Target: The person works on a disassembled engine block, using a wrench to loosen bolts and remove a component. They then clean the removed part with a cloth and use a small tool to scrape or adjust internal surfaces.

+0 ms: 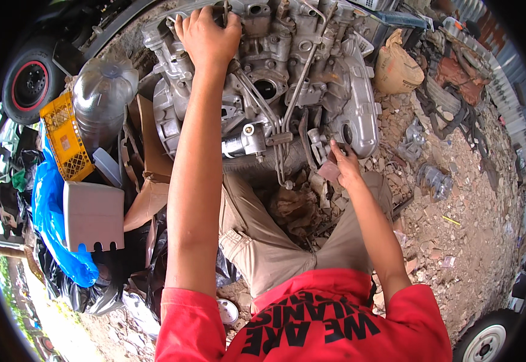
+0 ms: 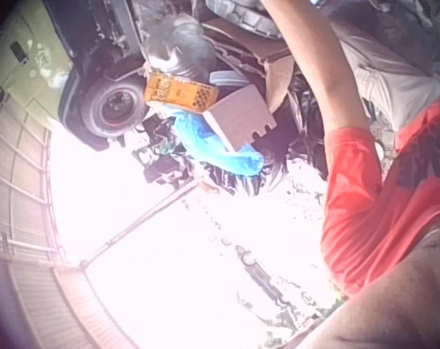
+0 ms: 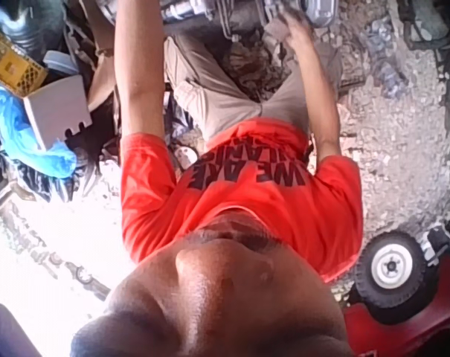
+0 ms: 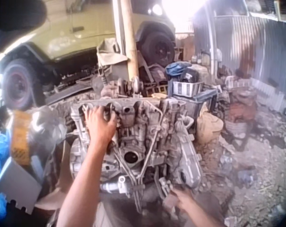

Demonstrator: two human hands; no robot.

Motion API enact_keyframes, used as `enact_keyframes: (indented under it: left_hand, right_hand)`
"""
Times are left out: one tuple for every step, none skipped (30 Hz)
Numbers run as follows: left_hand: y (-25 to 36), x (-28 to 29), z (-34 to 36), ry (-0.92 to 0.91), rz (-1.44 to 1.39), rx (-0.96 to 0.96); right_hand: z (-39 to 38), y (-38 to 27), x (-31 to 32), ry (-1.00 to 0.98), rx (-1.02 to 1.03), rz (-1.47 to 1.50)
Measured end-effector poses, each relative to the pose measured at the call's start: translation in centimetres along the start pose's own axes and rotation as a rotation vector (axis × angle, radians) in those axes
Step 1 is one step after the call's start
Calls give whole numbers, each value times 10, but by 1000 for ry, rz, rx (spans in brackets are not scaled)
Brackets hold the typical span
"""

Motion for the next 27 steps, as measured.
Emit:
enact_keyframes:
  left_hand:
    - [1,1,1,-27,-10,-8]
    - [2,2,0,-92,-2,27]
    - [13,7,0,-156,-1,61]
    - [16,11,0,-220,9,92]
    - [16,13,1,-243,9,105]
    - [15,15,4,-262,10,117]
    - [14,15,4,-282,8,129]
    - [15,16,2,-279,17,113]
    - [16,17,1,-274,27,94]
    - [18,17,1,-272,39,76]
    - [21,17,2,-279,36,79]
    - [22,19,2,-290,38,83]
    - [21,20,2,-299,39,89]
    - [20,21,2,-301,44,83]
    - [23,19,3,-305,40,85]
    - [28,17,3,-309,32,92]
    - [30,18,2,-314,31,98]
    - [27,20,-2,-303,25,97]
    - [25,21,0,-302,23,93]
    - [21,23,-1,-303,29,93]
    - [21,22,-3,-306,19,93]
    - [21,22,-3,-289,6,92]
    - [20,21,-1,-278,11,91]
    - [20,19,0,-269,8,88]
    - [20,18,-3,-268,9,89]
    - [21,16,-6,-273,2,94]
    - [22,17,-8,-282,-1,96]
  right_hand:
    - [-10,-3,-1,-103,-35,90]
    - [-18,-5,-4,-208,-69,179]
    - [-29,-11,-5,-306,-99,269]
    - [-48,-21,-17,-282,-86,323]
    - [-51,-27,-25,-280,-40,312]
    - [-51,-36,-34,-279,10,302]
    - [-52,-45,-44,-276,60,293]
    - [-48,-59,-56,-196,213,233]
    - [-42,-71,-73,-197,435,231]
    - [-35,-85,-93,-178,642,215]
    - [-29,-99,-111,-155,846,196]
    - [-28,-115,-126,-1,1164,-125]
    - [-31,-125,-142,166,1461,-465]
    - [-34,-126,-158,128,1483,-621]
    - [-22,-121,-167,149,1578,-823]
    - [-10,-104,-165,156,1600,-888]
    - [-5,-88,-163,156,1621,-948]
    - [-12,-75,-162,90,1564,-986]
    - [-18,-63,-156,23,1504,-1039]
    - [-29,-58,-154,-15,1496,-1048]
    - [-36,-60,-150,-38,1485,-1068]
    - [-32,-68,-153,13,1483,-1126]
    - [-23,-80,-161,64,1480,-1183]
    - [-16,-91,-165,124,1472,-1242]
    - [-12,-96,-168,135,1463,-1255]
    - [-9,-101,-171,147,1454,-1267]
    - [-9,-100,-173,155,1441,-1274]
Point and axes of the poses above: each hand's wrist, its own z-axis towards the middle knuckle, its own x-axis out of the back of the hand, y = z × x, the point moved 2 cm from there along z, towards the middle knuckle, and after that the axes turned 1 degree about -z, right-handed, at the moved point
